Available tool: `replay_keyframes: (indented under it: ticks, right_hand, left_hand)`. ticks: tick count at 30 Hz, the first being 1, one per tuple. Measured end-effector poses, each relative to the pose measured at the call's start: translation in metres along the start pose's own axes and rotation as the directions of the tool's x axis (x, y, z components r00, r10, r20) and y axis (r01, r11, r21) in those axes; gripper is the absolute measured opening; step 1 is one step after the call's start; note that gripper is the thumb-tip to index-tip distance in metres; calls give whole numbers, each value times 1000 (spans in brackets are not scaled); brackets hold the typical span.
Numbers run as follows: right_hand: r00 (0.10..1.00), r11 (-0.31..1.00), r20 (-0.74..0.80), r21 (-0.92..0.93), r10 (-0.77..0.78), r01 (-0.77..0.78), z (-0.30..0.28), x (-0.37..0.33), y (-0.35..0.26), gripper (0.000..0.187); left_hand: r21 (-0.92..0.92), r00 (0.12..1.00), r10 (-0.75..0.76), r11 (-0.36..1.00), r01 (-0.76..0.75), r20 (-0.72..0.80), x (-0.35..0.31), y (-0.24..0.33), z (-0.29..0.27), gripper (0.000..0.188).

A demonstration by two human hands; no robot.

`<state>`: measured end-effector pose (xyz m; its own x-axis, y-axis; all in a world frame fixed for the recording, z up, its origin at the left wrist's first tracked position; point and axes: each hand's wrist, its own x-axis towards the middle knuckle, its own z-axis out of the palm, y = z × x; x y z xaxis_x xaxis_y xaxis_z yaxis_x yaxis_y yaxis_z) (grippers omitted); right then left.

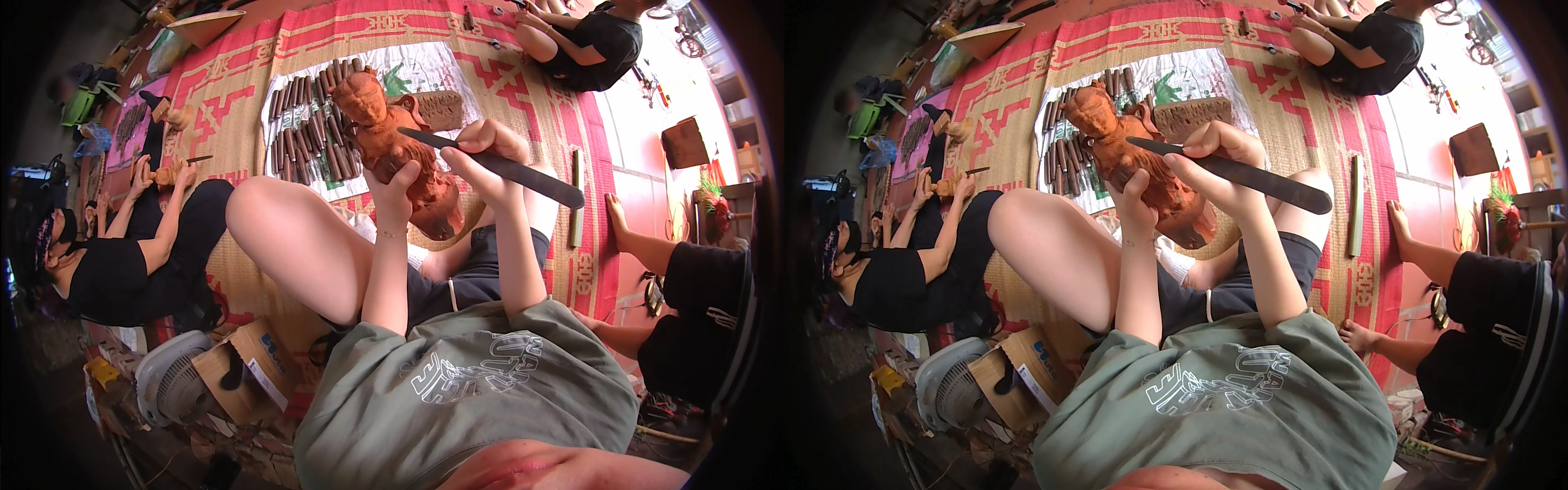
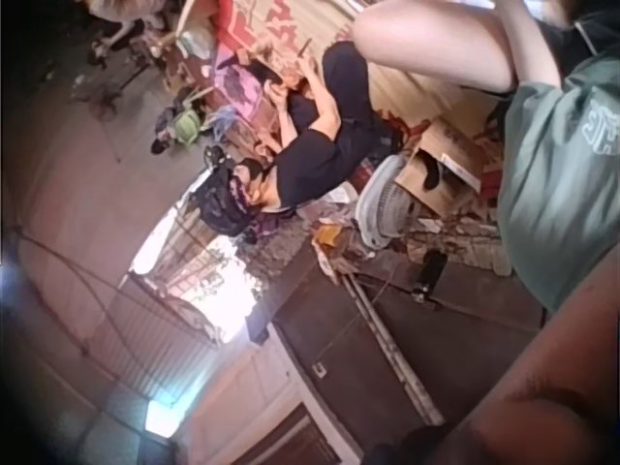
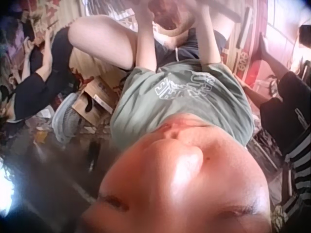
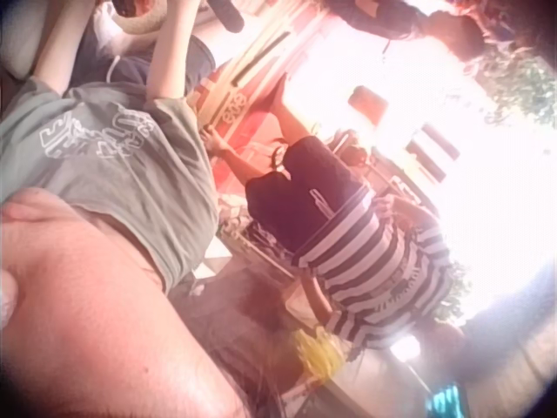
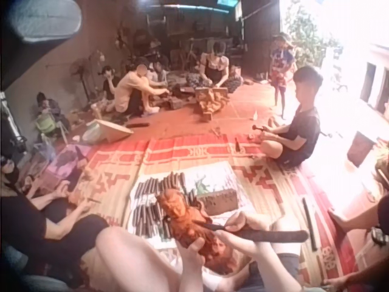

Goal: The person sits on a mat and carves a small wooden figurine using a chisel. They hold the wood in their left hand and use the tool in their right hand to shape the surface, occasionally rotating the piece to access different angles.

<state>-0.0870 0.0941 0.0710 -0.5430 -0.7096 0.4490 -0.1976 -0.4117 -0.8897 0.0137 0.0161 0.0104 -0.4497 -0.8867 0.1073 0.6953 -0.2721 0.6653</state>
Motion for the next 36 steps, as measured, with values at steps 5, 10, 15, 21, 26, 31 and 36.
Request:
replay_keyframes:
  ticks: [5, 10, 15, 21, 26, 31, 36]
  right_hand:
    - [999, 999, -48, 45, 16, -14, 14, 7, 7, 22]
    - [982, 985, -68, -4, 174, -174, 26, 18, -2, 14]
    - [973, 983, -145, 53, 181, -175, 28, 18, 7, 15]
    - [943, 944, -194, 246, 271, -220, 35, 14, -3, 18]
    - [965, 963, -204, 245, 168, -115, 33, 5, 8, 18]
    - [976, 995, -204, 86, 75, -59, 37, 1, 20, 19]
    - [968, 998, -245, 49, 48, -37, 41, 2, 31, 17]
  left_hand:
    - [-28, 1000, -11, 1000, 11, -19, 1, -3, -6, 57]
    - [128, 998, 40, 991, -46, 50, 0, 1, -7, 61]
    - [163, 999, 2, 987, -9, 48, 0, 6, 2, 58]
    - [353, 996, 66, 932, -85, 66, 3, -1, 6, 55]
    - [367, 990, 135, 920, -139, 36, 4, -3, 8, 51]
    - [409, 988, 151, 903, -132, -14, 6, -2, 9, 50]
    - [491, 982, 183, 860, -136, -48, 8, -6, 5, 47]
